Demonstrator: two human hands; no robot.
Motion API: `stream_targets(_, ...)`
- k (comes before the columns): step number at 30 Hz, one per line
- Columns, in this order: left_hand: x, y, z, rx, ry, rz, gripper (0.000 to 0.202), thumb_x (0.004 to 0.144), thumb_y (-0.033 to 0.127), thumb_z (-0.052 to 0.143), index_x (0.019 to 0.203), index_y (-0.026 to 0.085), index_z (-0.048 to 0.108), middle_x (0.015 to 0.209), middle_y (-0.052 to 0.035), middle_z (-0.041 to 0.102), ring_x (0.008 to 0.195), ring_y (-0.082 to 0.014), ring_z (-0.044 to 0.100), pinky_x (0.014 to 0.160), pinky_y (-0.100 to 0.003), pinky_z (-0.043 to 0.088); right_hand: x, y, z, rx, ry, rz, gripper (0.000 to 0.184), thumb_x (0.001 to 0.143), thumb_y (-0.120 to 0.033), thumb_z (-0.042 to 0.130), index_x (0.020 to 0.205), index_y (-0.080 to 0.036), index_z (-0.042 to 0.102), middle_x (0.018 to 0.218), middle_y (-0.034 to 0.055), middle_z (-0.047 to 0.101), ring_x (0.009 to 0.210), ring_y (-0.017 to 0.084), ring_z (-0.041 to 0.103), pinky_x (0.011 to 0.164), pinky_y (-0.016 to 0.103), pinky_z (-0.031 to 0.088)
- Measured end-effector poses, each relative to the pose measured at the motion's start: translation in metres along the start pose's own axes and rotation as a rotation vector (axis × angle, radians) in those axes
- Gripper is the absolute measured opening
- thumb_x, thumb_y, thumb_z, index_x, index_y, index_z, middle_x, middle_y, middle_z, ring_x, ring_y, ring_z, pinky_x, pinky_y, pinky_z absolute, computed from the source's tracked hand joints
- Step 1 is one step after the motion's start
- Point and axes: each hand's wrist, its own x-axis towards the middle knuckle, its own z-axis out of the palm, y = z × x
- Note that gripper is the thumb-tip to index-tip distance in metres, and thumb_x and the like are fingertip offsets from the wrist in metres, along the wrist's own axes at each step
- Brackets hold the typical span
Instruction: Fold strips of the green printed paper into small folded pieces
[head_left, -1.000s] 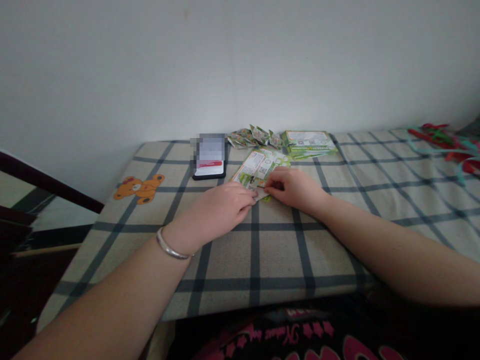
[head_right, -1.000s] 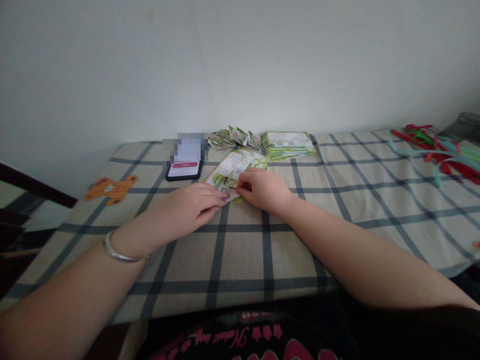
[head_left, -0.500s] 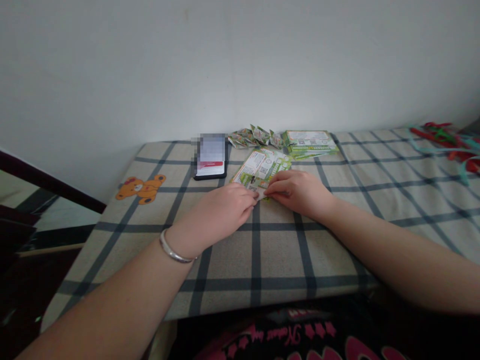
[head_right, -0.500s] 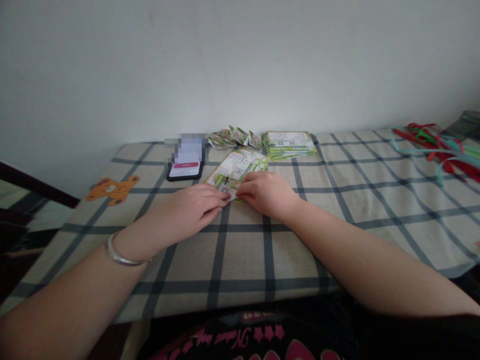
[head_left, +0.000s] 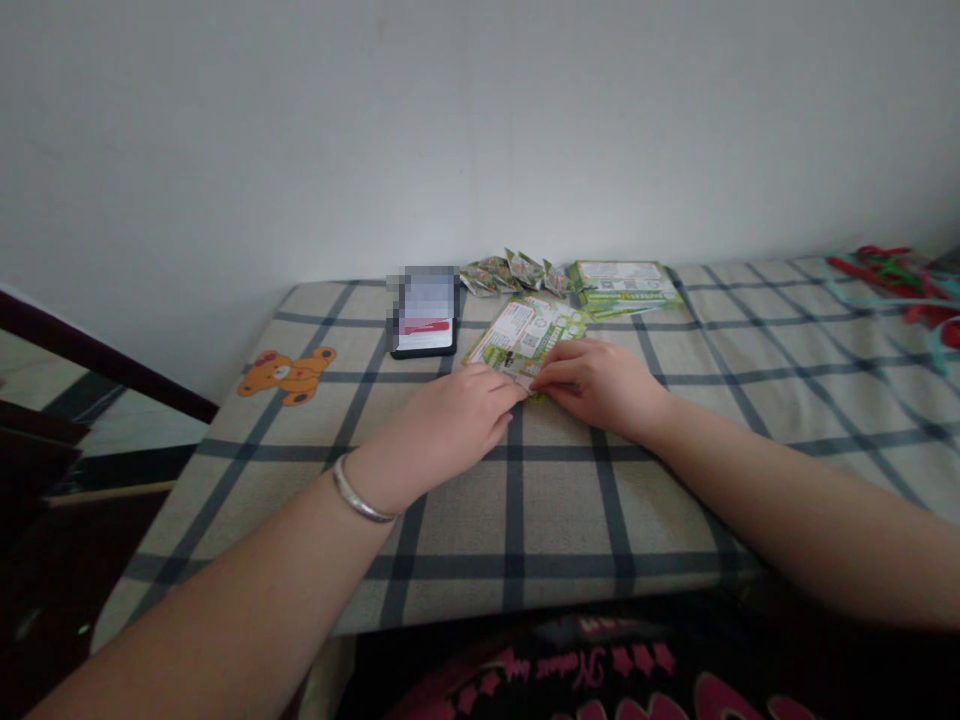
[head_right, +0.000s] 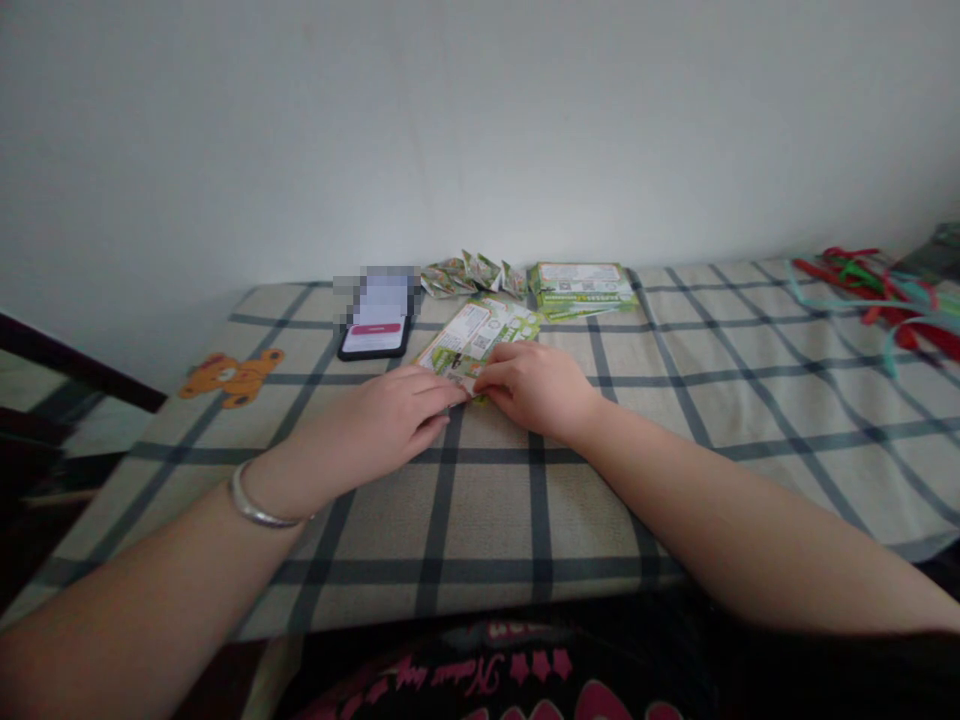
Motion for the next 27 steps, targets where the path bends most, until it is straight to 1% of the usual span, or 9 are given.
stream_targets(5,0.0002,0.0030,0.0012,0.023,-0.005,-0.004,0.026,0.090,0.013,0.052,0.111,0.014,0.066,0.111,-0.0091,0.067,0.106,-0.0224,0.060,0.097,-0.040,0.050,-0.0009,0.0010,0.0000,0.004,0.007,-0.014,0.022,0.089,-0.019,0.055,0.095,-0.024,0.075,0.095,0.0040,0.070,0.086,0.018,0.062,0.071,0.028,0.040)
stream_targets(10,0.0001,0.0051,0.0005,0.034,-0.031,-0.038,0.028,0.088,0.012,0.052,0.112,0.013,0.066,0.114,-0.0106,0.065,0.109,-0.0248,0.058,0.096,-0.042,0.051,-0.0050,-0.0005,-0.0024,-0.087,-0.003,-0.098,0.027,0.092,-0.016,0.049,0.100,-0.025,0.073,0.102,0.0035,0.071,0.090,0.019,0.061,0.073,0.030,0.040)
stream_targets(15,0.0000,0.0038,-0.0015,0.017,-0.027,-0.033,0.028,0.087,0.011,0.052,0.110,0.014,0.067,0.114,-0.0097,0.066,0.108,-0.0245,0.059,0.097,-0.043,0.050,-0.0070,-0.0062,-0.0085,-0.195,-0.056,-0.145,0.023,0.090,-0.016,0.054,0.100,-0.025,0.073,0.094,0.0049,0.071,0.086,0.020,0.059,0.068,0.030,0.039)
stream_targets(24,0.0007,0.0039,-0.0019,0.000,-0.034,-0.027,0.024,0.089,0.013,0.052,0.107,0.013,0.068,0.110,-0.0095,0.067,0.106,-0.0240,0.060,0.098,-0.042,0.050,-0.0062,-0.0044,-0.0063,-0.173,-0.052,-0.138,0.025,0.089,-0.014,0.054,0.099,-0.025,0.074,0.099,0.0045,0.071,0.090,0.020,0.061,0.071,0.030,0.042)
stream_targets(27,0.0011,0.0046,-0.0020,0.001,-0.043,-0.028,0.024,0.089,0.013,0.052,0.106,0.013,0.068,0.111,-0.0096,0.067,0.107,-0.0238,0.060,0.098,-0.042,0.049,-0.0060,-0.0012,-0.0042,-0.146,-0.024,-0.158,0.025,0.090,-0.013,0.053,0.100,-0.024,0.073,0.101,0.0048,0.071,0.090,0.019,0.062,0.074,0.029,0.043)
